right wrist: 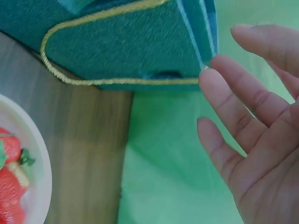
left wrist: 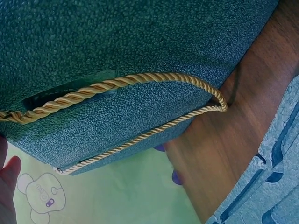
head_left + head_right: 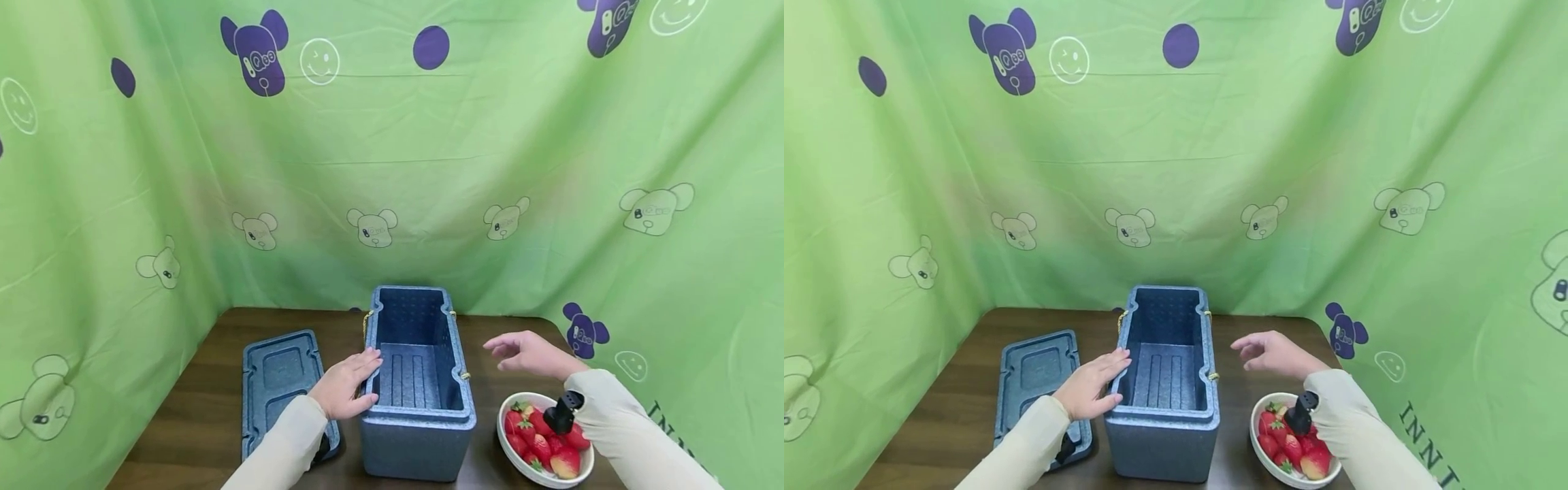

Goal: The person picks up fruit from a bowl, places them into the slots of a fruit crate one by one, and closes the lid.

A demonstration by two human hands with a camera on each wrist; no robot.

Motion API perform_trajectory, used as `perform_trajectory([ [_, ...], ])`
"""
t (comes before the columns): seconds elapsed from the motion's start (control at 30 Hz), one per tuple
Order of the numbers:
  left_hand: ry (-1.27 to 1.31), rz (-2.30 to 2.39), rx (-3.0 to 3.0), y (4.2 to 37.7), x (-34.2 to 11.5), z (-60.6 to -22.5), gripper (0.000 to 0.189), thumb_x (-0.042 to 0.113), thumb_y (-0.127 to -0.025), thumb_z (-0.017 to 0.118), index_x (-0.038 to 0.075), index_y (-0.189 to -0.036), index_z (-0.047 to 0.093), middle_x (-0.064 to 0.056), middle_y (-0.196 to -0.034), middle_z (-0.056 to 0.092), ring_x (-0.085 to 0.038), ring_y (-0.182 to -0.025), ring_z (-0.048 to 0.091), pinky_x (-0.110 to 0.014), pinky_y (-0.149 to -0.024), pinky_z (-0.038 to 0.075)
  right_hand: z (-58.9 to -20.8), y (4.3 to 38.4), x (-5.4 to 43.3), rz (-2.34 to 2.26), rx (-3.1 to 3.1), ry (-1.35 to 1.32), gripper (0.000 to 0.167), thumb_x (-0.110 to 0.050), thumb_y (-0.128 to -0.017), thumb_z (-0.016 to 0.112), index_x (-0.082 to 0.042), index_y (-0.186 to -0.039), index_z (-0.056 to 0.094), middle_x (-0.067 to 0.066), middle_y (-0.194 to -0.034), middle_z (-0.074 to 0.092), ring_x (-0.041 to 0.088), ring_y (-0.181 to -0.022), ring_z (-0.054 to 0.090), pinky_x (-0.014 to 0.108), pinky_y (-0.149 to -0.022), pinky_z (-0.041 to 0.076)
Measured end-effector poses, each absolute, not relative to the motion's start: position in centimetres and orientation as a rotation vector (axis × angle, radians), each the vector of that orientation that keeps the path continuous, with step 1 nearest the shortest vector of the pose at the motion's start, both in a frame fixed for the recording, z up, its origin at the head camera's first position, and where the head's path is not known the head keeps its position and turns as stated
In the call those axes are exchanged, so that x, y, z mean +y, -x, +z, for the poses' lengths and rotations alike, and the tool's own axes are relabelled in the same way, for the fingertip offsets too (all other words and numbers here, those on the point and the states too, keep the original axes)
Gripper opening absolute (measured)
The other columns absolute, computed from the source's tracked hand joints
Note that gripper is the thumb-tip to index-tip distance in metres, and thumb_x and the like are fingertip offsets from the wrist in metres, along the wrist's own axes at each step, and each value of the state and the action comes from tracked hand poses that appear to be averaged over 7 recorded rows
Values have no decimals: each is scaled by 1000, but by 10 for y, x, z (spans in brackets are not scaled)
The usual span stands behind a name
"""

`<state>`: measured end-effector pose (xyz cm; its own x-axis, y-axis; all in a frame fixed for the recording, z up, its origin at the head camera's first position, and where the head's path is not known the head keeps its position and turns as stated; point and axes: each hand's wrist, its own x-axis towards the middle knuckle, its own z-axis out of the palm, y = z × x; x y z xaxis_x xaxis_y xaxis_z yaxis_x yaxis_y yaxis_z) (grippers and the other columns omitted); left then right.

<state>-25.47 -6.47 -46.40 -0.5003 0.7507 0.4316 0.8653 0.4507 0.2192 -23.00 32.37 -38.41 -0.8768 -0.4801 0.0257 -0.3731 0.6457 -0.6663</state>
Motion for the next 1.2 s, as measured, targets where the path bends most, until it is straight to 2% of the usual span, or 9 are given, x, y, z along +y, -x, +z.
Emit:
perform_trajectory([
  [0.07,1388,-607,-2428,255,-66,-464,57,30,-86,56,-5,-131,54,-17,-139,50,-31,-131,44,-41,-105,38,-388,227,331,-1069,2708,700,39,-3,-80,71,10,-115,60,16,-98,68,30,-92,65,26,-73,53],
  [0.2,1389,-598,-2420,254,-67,-464,56,30,-86,56,-4,-131,55,-17,-139,51,-31,-131,45,-40,-104,39,-400,220,346,-1146,2736,728,40,1,-79,71,16,-113,57,14,-93,69,8,-84,64,24,-71,53],
  [0.3,1383,-586,-2420,254,-68,-464,56,30,-86,56,-3,-131,55,-16,-139,51,-30,-131,45,-40,-104,40,-412,214,355,-1223,2732,732,39,4,-78,69,21,-111,54,13,-89,68,2,-80,62,23,-68,53],
  [0.67,1375,-570,-2447,253,-68,-463,56,32,-87,55,-2,-132,55,-15,-140,50,-29,-131,44,-40,-105,38,-459,199,367,-1247,2707,500,37,6,-77,65,20,-110,56,23,-95,66,5,-80,62,23,-69,53],
  [0.8,1371,-577,-2439,254,-67,-464,56,32,-87,55,-2,-132,55,-14,-140,50,-28,-132,44,-39,-105,38,-479,194,368,-1270,2737,407,36,8,-75,64,19,-109,58,28,-98,65,19,-83,66,22,-70,53],
  [0.93,1369,-582,-2428,255,-66,-465,56,32,-87,55,-2,-132,55,-14,-139,51,-28,-131,44,-39,-105,38,-498,187,366,-1276,2805,274,37,7,-75,66,17,-110,60,27,-99,65,31,-87,66,22,-71,53],
  [1.03,1369,-582,-2420,255,-65,-466,56,32,-87,55,-2,-132,55,-14,-139,51,-28,-131,45,-38,-105,39,-509,181,362,-1290,2857,133,39,7,-74,67,15,-112,60,24,-98,67,29,-87,66,23,-71,53],
  [1.2,1366,-633,-2453,254,-65,-466,56,31,-88,55,-1,-134,54,-14,-141,49,-28,-133,43,-38,-105,38,-525,175,363,-1271,2923,35,40,9,-72,67,18,-111,59,20,-94,68,13,-80,64,22,-71,52],
])
